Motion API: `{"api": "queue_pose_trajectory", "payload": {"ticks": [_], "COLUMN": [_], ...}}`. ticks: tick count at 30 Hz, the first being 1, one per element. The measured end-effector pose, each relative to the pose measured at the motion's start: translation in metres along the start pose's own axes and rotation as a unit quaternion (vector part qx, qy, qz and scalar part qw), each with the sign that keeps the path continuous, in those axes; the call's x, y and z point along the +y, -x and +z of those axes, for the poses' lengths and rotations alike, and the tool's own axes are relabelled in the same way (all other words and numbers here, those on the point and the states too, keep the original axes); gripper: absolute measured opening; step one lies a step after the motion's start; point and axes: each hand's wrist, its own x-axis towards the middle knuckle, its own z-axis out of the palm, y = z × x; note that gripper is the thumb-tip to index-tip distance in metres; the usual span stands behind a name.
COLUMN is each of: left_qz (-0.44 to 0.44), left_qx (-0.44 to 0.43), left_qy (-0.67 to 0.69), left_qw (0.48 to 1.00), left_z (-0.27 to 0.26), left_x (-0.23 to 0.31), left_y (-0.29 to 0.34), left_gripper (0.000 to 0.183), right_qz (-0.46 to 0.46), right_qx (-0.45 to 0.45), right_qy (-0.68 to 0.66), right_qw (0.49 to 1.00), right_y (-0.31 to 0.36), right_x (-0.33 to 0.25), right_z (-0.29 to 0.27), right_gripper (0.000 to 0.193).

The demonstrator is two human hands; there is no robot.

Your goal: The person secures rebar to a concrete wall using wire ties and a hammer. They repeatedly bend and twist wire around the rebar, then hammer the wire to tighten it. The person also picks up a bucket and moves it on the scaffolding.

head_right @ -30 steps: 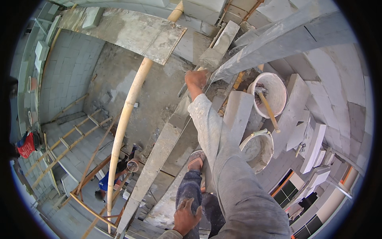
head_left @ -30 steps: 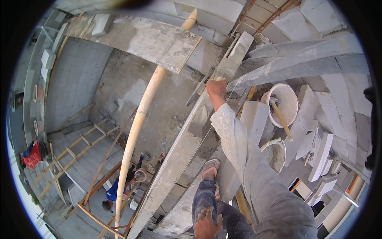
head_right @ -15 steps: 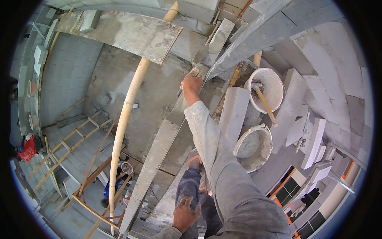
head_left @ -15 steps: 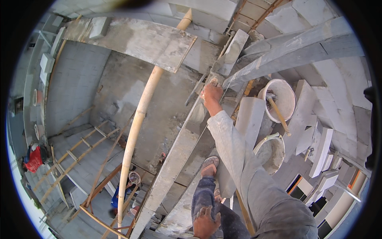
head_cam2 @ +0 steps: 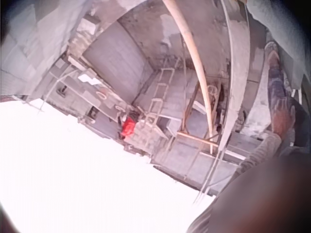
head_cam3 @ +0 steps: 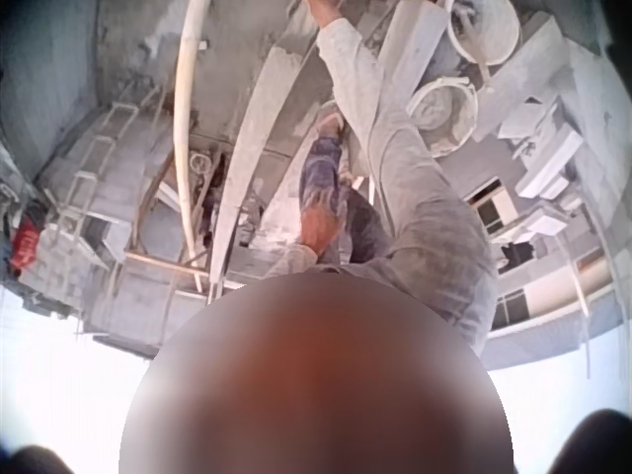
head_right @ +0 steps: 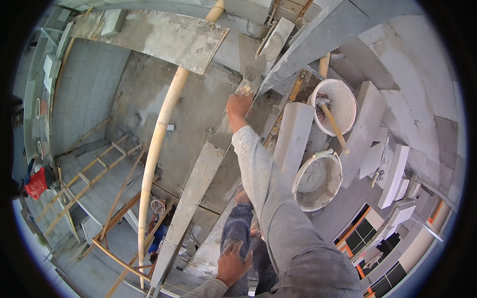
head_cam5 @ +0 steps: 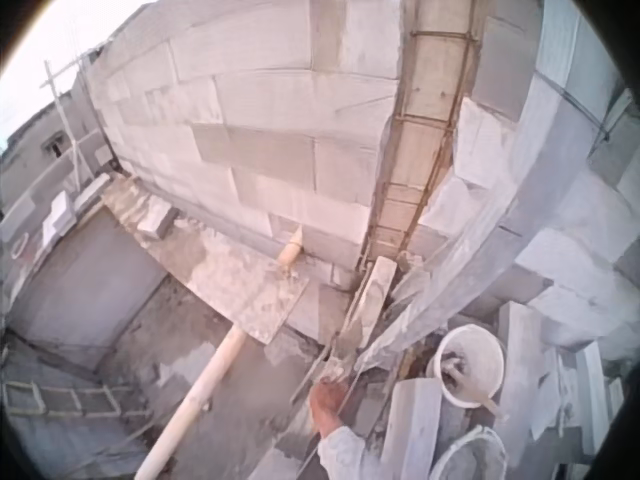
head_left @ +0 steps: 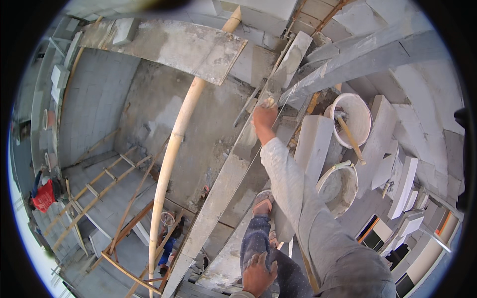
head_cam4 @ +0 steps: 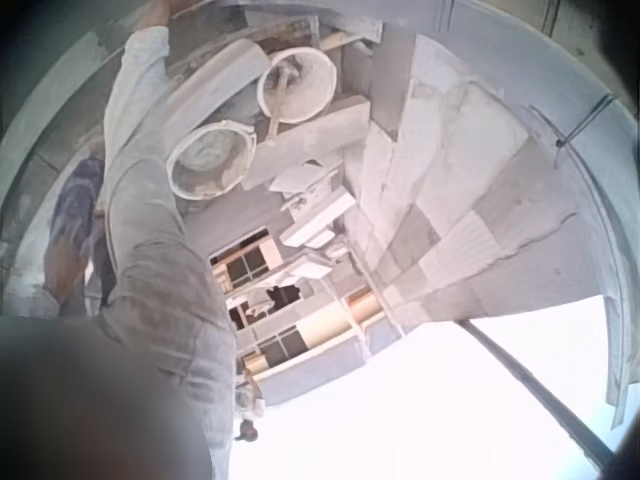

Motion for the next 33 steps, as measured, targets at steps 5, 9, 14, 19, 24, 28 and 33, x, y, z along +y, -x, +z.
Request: {"api": "queue_pose_trajectory", "payload": {"ticks": [5,9,14,19,24,28,33], "left_qz": [0.002,0.012,0.011,0.021,0.049,0.046,0.053], "left_qx": [0.003,0.015,0.020,0.009,-0.016,-0.038,-0.028], "left_qy": [-0.005,-0.002,-0.015,-0.045,-0.087,-0.105,-0.143], "left_qw": [1.000,1.000,1.000,0.999,0.995,0.993,0.988], "left_z": [-0.001,0.004,0.011,0.025,0.042,0.053,0.064], "left_x": [-0.002,-0.011,-0.022,-0.027,-0.029,-0.031,-0.039], "left_y": [0.000,-0.002,0.000,0.008,0.020,0.030,0.037], "left_gripper": [0.055,0.054,0.052,0.051,0.050,0.050,0.049], "right_qz": [-0.057,0.015,-0.148,-0.227,-0.231,-0.096,-0.093], "right_qx": [0.053,-0.042,-0.158,-0.173,-0.033,0.038,-0.010], "right_qy": [0.113,0.100,0.043,0.065,0.368,0.564,0.627], "right_qw": [0.991,0.994,0.975,0.956,0.900,0.819,0.773], "right_y": [0.012,0.044,0.145,0.240,0.276,0.230,0.144], "right_x": [-0.039,-0.096,-0.087,-0.045,-0.020,0.018,0.092], "right_z": [-0.007,-0.021,-0.077,-0.234,-0.435,-0.517,-0.514], "right_gripper": [0.033,0.037,0.041,0.034,0.035,0.034,0.037]}}
